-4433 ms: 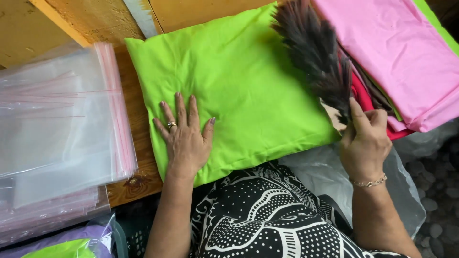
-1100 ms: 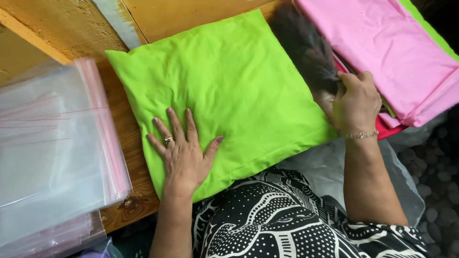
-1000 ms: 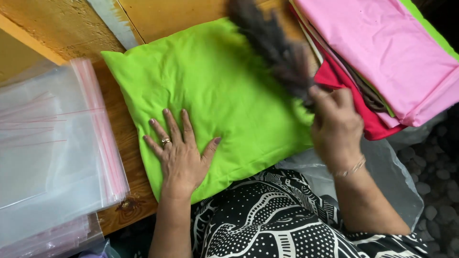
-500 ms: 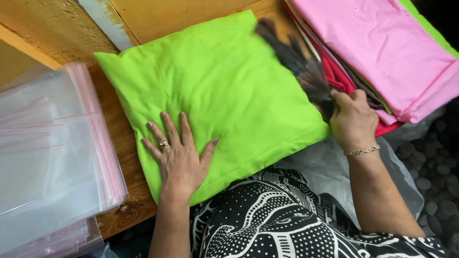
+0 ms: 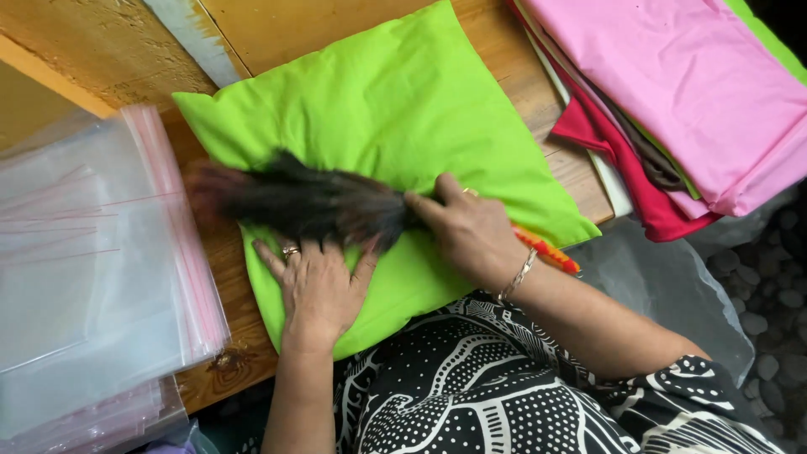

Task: The person stuffs white cotton into a lime green pillowcase and ties the opening closed. They smooth the pillow by hand and use a feather duster to brush the surface, finishing by patting it down.

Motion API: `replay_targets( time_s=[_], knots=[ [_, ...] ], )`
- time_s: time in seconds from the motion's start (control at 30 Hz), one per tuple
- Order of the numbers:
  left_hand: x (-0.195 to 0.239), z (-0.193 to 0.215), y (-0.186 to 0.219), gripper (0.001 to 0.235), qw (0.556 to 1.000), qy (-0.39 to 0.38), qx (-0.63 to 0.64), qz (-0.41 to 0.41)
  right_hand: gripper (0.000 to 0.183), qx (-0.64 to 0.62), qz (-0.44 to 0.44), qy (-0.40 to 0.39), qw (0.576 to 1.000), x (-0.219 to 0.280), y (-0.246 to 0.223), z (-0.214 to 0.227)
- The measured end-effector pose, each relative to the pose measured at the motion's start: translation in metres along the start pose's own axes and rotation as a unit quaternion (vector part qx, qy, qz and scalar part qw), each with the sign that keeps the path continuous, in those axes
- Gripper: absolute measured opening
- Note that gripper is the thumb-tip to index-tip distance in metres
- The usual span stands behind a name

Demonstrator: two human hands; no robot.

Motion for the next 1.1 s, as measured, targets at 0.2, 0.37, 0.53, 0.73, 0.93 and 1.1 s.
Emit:
replay_targets(
  time_s=[0.2,0.37,0.53,0.73,0.93,1.1],
  knots=[
    [-0.002,-0.004,-0.004,0.091,0.995,-0.086,0.043,0.021,0.024,0.129,-0.217,0.026,0.967,-0.015,0.142,-0.006],
    [-0.002,-0.005,-0.003,0.093,0.996,-0.080,0.040,0.027,0.025,0.212,-0.222,0.112,0.945,0.015,0.173,0.022],
    [-0.002,-0.004,0.000,0.092,0.998,-0.048,0.035,0.026,0.038,0.142,-0.121,0.162,0.969,0.042,0.067,0.056],
    [0.004,-0.009,-0.006,0.085,0.998,-0.056,-0.006,0.019,0.043,0.064,-0.073,0.048,0.994,0.062,0.061,0.029],
    [-0.016,0.019,-0.008,0.090,0.986,-0.166,0.019,0.022,0.049,0.296,-0.124,0.139,0.937,0.035,0.171,0.038],
    [-0.040,0.061,-0.021,0.085,0.953,-0.282,0.044,0.100,0.065,0.205,-0.151,0.099,0.962,0.004,0.162,0.052]
  ],
)
Point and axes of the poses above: each hand's wrist, its own x-axis away from the middle knuckle, its own z-axis out of the back of the hand, y = z × x, the point moved 3 cm from there along -x, towards the middle knuckle, and after that the axes turned 15 degrees about y, right-handed, at the moved point
